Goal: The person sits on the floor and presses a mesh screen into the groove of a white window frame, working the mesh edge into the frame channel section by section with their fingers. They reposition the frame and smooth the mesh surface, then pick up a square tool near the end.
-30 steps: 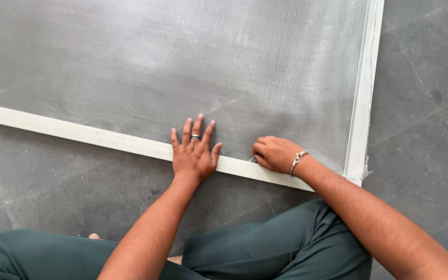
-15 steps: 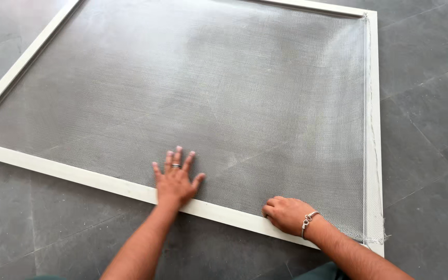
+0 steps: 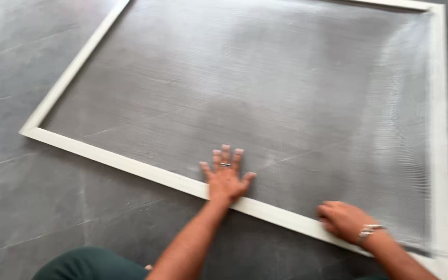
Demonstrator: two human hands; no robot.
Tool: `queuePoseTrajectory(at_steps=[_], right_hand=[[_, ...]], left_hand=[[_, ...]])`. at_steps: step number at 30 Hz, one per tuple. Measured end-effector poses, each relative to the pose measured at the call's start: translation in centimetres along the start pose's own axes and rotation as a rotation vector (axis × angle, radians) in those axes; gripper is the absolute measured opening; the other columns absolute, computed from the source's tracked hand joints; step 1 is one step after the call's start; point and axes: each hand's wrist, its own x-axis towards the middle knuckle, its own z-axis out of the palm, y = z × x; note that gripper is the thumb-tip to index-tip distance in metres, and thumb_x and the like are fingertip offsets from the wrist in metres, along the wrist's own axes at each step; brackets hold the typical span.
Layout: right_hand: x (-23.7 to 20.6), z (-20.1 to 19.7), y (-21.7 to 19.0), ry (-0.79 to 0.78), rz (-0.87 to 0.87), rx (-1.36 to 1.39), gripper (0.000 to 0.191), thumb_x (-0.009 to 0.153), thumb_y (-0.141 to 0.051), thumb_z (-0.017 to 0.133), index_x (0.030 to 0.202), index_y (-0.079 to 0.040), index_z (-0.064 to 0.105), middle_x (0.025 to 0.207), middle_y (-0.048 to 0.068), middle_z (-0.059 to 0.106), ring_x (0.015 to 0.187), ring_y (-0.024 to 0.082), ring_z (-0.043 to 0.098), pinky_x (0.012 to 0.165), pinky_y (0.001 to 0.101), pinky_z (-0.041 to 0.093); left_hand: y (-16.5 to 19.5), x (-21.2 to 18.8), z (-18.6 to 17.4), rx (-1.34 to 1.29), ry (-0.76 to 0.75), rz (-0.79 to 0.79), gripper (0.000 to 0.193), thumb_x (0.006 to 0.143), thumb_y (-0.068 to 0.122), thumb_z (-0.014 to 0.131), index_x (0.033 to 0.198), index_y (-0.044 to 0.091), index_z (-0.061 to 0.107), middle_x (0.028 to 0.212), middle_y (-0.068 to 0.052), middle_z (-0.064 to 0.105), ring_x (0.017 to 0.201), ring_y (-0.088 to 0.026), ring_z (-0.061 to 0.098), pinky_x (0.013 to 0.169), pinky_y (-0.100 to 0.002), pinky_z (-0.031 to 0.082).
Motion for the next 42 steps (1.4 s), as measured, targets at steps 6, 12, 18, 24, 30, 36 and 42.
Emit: queuePoseTrajectory(at_steps=[6, 12, 18, 24, 30, 36, 42], right_hand=[[-2.9, -0.4, 2.4, -0.211, 0.393, -0.19, 0.021, 0.096, -0.036, 0.057, 0.114, -0.03, 0.066, 0.113, -0.014, 0.066, 0.115, 0.008, 0.066, 0.097, 0.0298, 0.06], [-2.8, -0.8, 3.7, -0.243, 0.29, -0.237, 0.026, 0.094, -0.034, 0.058, 0.119, -0.032, 0.066, 0.117, -0.016, 0.065, 0.117, 0.006, 0.066, 0.1, 0.0259, 0.06], [-1.7, -1.8, 3.6, -0.339, 0.235, -0.278, 0.024, 0.097, -0.034, 0.055, 0.118, -0.03, 0.066, 0.116, -0.014, 0.064, 0.12, 0.009, 0.064, 0.102, 0.028, 0.057], [-2.0, -1.7, 4.1, -0.246, 0.067, -0.346, 0.022, 0.097, -0.034, 0.053, 0.112, -0.023, 0.064, 0.112, -0.005, 0.063, 0.114, 0.016, 0.064, 0.092, 0.0336, 0.058], [-2.9, 0.0, 5.1, -0.071, -0.162, -0.416, 0.017, 0.095, -0.026, 0.054, 0.101, -0.011, 0.059, 0.095, 0.005, 0.062, 0.091, 0.023, 0.066, 0.081, 0.0376, 0.058], [-3.3, -0.1, 4.7, 0.026, -0.166, -0.319, 0.016, 0.092, -0.023, 0.057, 0.1, -0.01, 0.06, 0.092, 0.007, 0.065, 0.088, 0.025, 0.068, 0.079, 0.039, 0.057], [-2.7, -0.5, 3.9, 0.005, -0.082, -0.225, 0.017, 0.093, -0.023, 0.057, 0.102, -0.01, 0.062, 0.097, 0.006, 0.067, 0.093, 0.024, 0.069, 0.083, 0.0393, 0.057]], left_hand=[[-1.0, 0.3, 1.8, -0.13, 0.257, 0.066, 0.08, 0.095, 0.072, 0.038, 0.162, 0.034, 0.019, 0.173, -0.006, 0.006, 0.157, -0.037, 0.006, 0.115, -0.076, 0.0], [-19.5, 3.0, -2.2, 0.001, 0.428, -0.472, 0.091, 0.091, 0.074, 0.041, 0.163, 0.025, 0.013, 0.171, -0.013, 0.005, 0.156, -0.033, 0.006, 0.116, -0.07, 0.002], [-24.2, 1.8, -2.3, -0.038, 0.247, -0.505, 0.081, 0.096, 0.069, 0.037, 0.163, 0.029, 0.019, 0.173, -0.008, 0.01, 0.157, -0.029, 0.01, 0.122, -0.065, 0.003], [-15.3, 0.9, 0.3, 0.032, 0.263, -0.189, 0.082, 0.095, 0.071, 0.037, 0.163, 0.029, 0.018, 0.171, -0.008, 0.01, 0.156, -0.03, 0.011, 0.12, -0.064, 0.003], [-8.7, -0.5, 2.7, 0.023, 0.264, 0.002, 0.084, 0.094, 0.072, 0.036, 0.164, 0.029, 0.016, 0.17, -0.007, 0.011, 0.156, -0.029, 0.01, 0.119, -0.065, 0.005], [-9.5, -1.2, 2.0, 0.113, 0.142, 0.019, 0.075, 0.093, 0.073, 0.037, 0.159, 0.043, 0.022, 0.171, -0.004, 0.011, 0.157, -0.028, 0.01, 0.118, -0.066, 0.006], [-9.5, -1.1, 1.8, 0.127, 0.236, 0.18, 0.072, 0.094, 0.07, 0.038, 0.158, 0.041, 0.026, 0.169, -0.005, 0.015, 0.154, -0.029, 0.014, 0.118, -0.066, 0.006]])
